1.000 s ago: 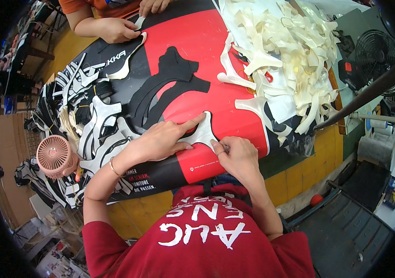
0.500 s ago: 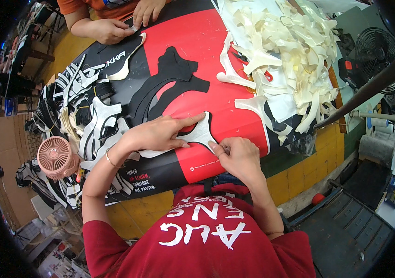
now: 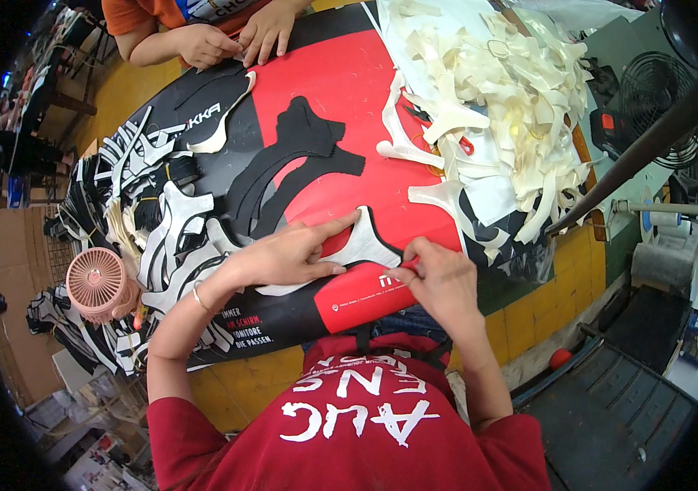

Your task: The person repeatedly picks up small white and black plastic bra parts, aligns them on a red and black work mat, and presses them together by hand. They handle the parts one at a time, occasionally repositioning them on the mat, and continue the same assembly cycle throughout the clip.

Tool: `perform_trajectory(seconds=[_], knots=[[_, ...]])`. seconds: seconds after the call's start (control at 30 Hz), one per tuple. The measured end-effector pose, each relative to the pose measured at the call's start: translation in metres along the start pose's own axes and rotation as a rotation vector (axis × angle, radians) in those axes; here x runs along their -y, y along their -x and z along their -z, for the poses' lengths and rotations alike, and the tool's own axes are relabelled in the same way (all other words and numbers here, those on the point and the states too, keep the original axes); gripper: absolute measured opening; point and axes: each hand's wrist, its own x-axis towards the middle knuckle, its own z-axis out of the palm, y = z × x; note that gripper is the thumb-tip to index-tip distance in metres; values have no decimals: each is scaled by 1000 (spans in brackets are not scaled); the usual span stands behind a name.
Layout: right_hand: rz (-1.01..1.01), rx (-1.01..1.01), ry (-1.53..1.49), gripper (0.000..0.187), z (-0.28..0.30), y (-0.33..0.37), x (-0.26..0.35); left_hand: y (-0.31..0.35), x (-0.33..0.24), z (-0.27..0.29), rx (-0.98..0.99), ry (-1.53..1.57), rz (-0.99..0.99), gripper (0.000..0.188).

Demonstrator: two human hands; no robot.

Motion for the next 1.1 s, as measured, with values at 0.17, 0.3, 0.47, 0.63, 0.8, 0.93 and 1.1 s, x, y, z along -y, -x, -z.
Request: perform_trajectory(seconds=[0.17, 0.3, 0.47, 0.63, 0.8, 0.93, 1.1], knots=[[-36, 18, -87, 36, 20, -10, -13, 0, -8, -31, -188, -39, 23, 85], [-172, 15, -223, 33, 12, -3, -2, 1, -12, -36, -184, -39, 81, 87], [-218, -74, -199, 31, -5, -3, 5, 0, -18, -30, -127, -45, 112, 86], [-240, -120, -156, 29, -1, 1, 3, 0, -19, -30, -102, -50, 141, 86], [-311, -48, -175, 31, 0, 8, 7, -1, -15, -36, -164, -81, 104, 88], [-344, -64, -163, 34, -7, 11, 12, -1, -15, -36, -140, -81, 128, 89], [-174, -173, -59, 26, -15, 22, 10, -2, -16, -34, -137, -103, 95, 89]])
